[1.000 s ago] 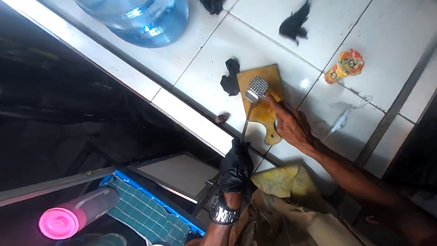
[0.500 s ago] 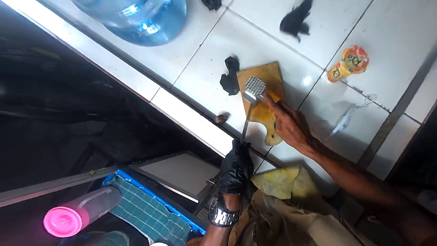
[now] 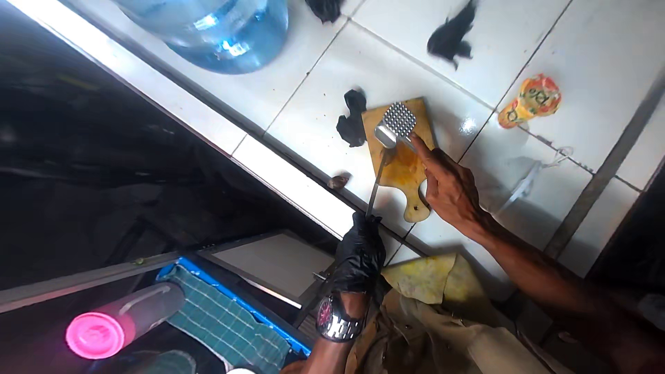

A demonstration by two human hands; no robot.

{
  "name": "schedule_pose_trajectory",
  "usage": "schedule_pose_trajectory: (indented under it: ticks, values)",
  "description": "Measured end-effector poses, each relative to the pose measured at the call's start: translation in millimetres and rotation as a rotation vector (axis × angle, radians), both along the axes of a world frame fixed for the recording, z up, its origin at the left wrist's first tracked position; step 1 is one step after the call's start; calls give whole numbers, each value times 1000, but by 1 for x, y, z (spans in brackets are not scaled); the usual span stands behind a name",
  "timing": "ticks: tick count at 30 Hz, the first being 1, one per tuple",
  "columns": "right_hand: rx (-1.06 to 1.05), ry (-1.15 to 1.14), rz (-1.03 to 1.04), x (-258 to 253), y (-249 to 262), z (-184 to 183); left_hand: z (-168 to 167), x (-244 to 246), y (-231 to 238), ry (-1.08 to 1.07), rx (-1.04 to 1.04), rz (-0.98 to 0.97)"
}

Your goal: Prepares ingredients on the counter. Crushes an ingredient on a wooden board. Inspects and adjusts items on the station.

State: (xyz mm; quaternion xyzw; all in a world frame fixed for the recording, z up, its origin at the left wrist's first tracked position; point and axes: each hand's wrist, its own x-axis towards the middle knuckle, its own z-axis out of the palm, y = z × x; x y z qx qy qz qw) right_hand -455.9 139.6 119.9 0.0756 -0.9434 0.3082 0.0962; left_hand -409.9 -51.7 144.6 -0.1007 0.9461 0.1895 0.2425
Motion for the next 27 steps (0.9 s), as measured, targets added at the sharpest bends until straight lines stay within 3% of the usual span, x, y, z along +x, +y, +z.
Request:
schedule_pose_trajectory:
  ticks: [3,7,11,15,20,24,27]
  values:
    - [-15,38,-12,2,-6,-1,-1,0,-1,-16,3,13]
    - [41,-139,63,-1,-1,-1,1,-3,0,-49,4,11]
    - [-56,56,-13,-2,0,19,1,-3,1,-54,13,6]
    - [48,-163,35,0,1,-4,4,-3,0,-66,14,-17]
    - [-69,34,-18,-2,1,14,1,-2,3,-49,8,15]
    - [23,-120,-5,-8,-6,-16,2,-1,7,-78,-1,38]
    - [-49,-33,-11,-13,-3,1,2,-2,9,-89,-16,59]
